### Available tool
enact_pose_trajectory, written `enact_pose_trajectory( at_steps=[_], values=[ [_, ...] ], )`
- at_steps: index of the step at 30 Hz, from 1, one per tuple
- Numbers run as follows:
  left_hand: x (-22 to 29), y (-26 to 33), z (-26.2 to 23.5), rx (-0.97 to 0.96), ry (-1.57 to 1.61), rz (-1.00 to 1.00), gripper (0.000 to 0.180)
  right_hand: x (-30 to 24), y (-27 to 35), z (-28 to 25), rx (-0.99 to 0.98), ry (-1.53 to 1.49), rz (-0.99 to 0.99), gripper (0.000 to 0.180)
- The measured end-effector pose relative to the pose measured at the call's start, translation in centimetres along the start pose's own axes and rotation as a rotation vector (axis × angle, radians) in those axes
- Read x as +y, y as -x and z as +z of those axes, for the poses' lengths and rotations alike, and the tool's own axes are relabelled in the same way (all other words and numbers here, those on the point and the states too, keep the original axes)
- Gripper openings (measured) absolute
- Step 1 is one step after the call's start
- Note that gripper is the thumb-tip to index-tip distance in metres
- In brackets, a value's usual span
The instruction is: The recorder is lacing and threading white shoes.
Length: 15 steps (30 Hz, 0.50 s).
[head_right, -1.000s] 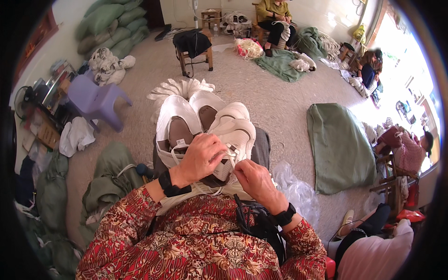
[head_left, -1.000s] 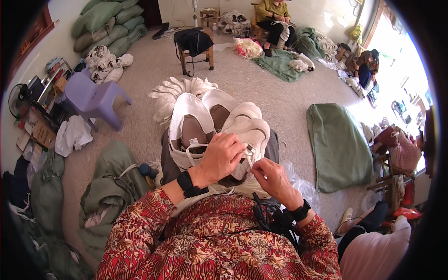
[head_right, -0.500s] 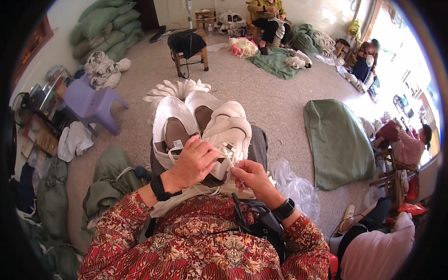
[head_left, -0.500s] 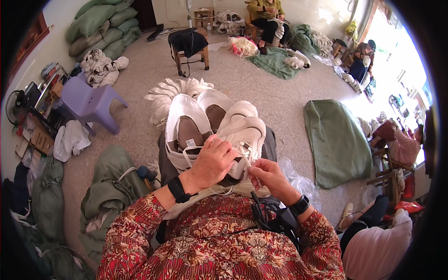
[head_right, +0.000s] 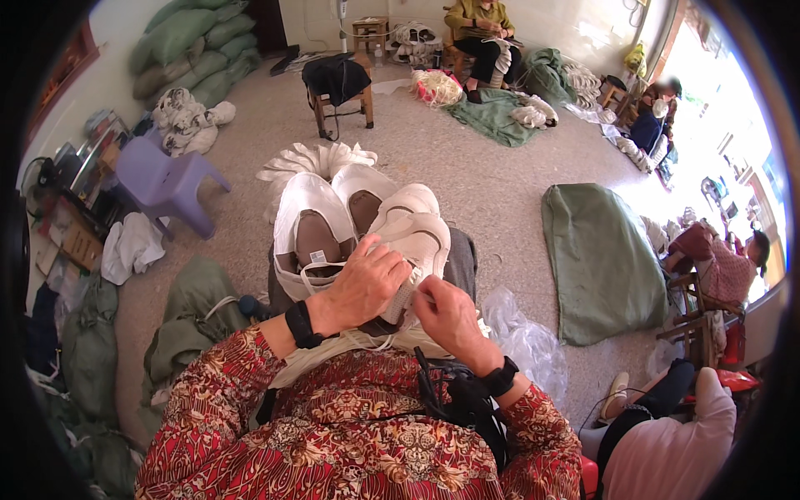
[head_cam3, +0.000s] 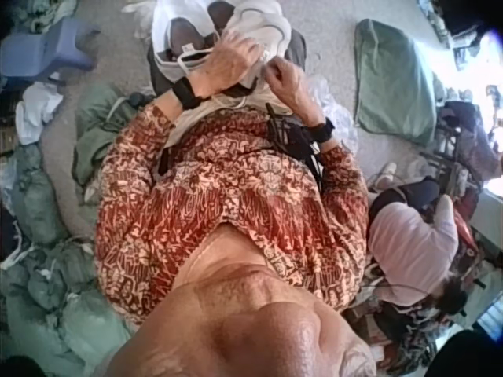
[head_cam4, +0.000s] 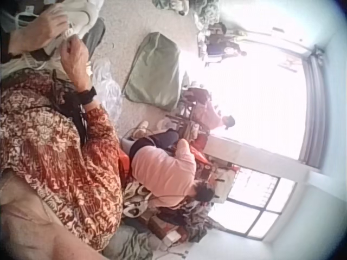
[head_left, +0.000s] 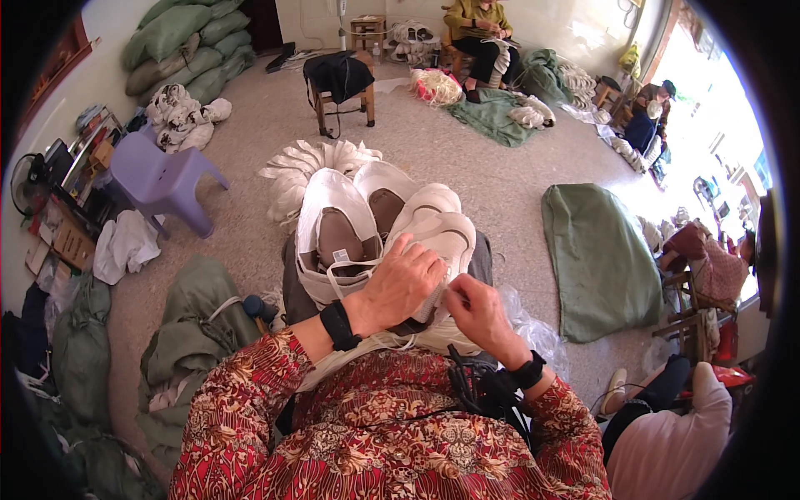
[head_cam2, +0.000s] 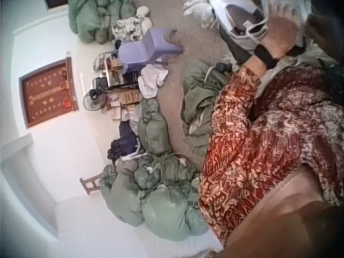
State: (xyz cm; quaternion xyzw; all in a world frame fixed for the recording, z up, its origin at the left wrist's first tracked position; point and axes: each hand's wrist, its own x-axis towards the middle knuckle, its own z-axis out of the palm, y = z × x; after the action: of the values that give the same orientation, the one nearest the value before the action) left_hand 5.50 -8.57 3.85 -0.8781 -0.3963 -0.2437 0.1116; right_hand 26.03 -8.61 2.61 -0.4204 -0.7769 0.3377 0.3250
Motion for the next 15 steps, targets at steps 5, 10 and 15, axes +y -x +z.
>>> enact_pose_trajectory(
  at_steps=[5,10,15],
  values=[
    [-0.3,-0.4,-0.5,-0.078,0.033,-0.011,0.020,-0.2,-1.1,0.7,0.079,0.199,-0.094,0.021],
    [-1.8,3.8,-3.4,-0.187,0.078,-0.097,0.019,0.2,-0.8,0.6,0.069,0.162,-0.090,0.023],
    [-3.8,10.0,-9.9,-0.128,0.032,-0.375,0.006,0.7,-1.1,-0.2,0.034,0.189,-0.153,0.023]
  ],
)
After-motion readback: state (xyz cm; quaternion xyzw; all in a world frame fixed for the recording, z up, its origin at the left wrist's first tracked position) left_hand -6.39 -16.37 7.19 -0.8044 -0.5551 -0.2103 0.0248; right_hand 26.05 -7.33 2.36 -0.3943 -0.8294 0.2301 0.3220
